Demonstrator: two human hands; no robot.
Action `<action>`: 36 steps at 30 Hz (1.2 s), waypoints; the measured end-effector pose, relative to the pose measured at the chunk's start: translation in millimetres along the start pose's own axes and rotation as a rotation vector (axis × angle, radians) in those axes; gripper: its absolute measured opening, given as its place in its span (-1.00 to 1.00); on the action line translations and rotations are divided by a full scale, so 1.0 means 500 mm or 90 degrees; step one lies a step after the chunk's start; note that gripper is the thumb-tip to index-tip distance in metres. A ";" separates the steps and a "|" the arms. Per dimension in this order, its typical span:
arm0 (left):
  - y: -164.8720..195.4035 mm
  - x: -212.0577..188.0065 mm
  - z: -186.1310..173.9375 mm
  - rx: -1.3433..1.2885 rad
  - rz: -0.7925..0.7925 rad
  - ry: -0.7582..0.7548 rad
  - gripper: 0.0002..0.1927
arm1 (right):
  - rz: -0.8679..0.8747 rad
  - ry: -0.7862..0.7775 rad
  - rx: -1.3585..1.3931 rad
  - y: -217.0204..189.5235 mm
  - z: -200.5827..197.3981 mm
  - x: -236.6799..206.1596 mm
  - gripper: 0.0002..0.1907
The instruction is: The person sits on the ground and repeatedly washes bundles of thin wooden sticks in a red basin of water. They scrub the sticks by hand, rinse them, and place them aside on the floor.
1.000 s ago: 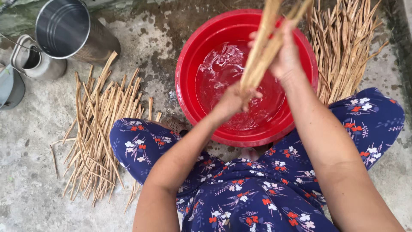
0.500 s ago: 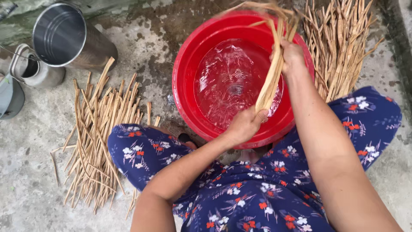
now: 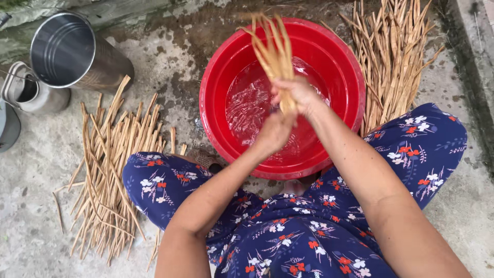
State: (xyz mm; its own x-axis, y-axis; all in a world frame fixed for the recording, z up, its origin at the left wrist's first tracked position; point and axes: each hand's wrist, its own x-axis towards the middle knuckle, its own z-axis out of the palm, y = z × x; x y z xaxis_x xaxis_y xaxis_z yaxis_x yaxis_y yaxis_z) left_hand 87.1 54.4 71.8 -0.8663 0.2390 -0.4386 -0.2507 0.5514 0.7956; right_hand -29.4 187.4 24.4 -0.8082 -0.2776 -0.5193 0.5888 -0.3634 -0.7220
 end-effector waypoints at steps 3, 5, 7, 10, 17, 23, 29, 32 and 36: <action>0.025 -0.059 0.027 0.008 0.166 0.006 -0.49 | -0.051 0.048 0.142 -0.030 -0.100 0.049 -0.83; 0.035 -0.082 0.030 0.084 0.096 -0.049 -0.49 | -0.054 0.066 0.112 -0.039 -0.127 0.055 -0.82; 0.032 -0.101 0.033 0.133 0.059 -0.080 -0.50 | -0.104 0.118 0.250 -0.079 -0.148 0.029 -0.74; 0.010 -0.084 0.012 0.069 0.018 -0.081 -0.60 | -0.116 0.230 0.245 -0.134 -0.096 -0.013 -0.57; -0.035 0.041 -0.070 -0.182 -0.024 -0.013 -0.60 | -0.042 -0.011 -0.074 -0.032 0.127 -0.119 -0.76; 0.004 -0.048 0.016 0.189 0.104 0.014 -0.44 | -0.030 0.197 0.012 -0.041 0.013 -0.042 -0.77; -0.012 -0.050 -0.024 -0.255 0.074 -0.022 -0.40 | -0.118 0.131 0.140 -0.090 -0.021 -0.053 -0.49; -0.031 -0.017 -0.066 -0.332 0.009 -0.019 -0.52 | -0.085 0.106 -0.008 -0.091 0.017 -0.081 -0.37; -0.040 0.014 -0.090 -0.491 -0.052 -0.027 -0.64 | -0.116 -0.019 -0.172 -0.067 0.044 -0.084 -0.57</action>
State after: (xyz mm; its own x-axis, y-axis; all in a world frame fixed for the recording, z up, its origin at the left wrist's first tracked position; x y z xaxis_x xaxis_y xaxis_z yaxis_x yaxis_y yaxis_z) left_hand 66.6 9.2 71.4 -0.8188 0.2607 -0.5114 -0.5561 -0.1395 0.8193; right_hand -14.7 191.9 80.3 -0.8969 -0.2569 -0.3598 0.4068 -0.1609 -0.8992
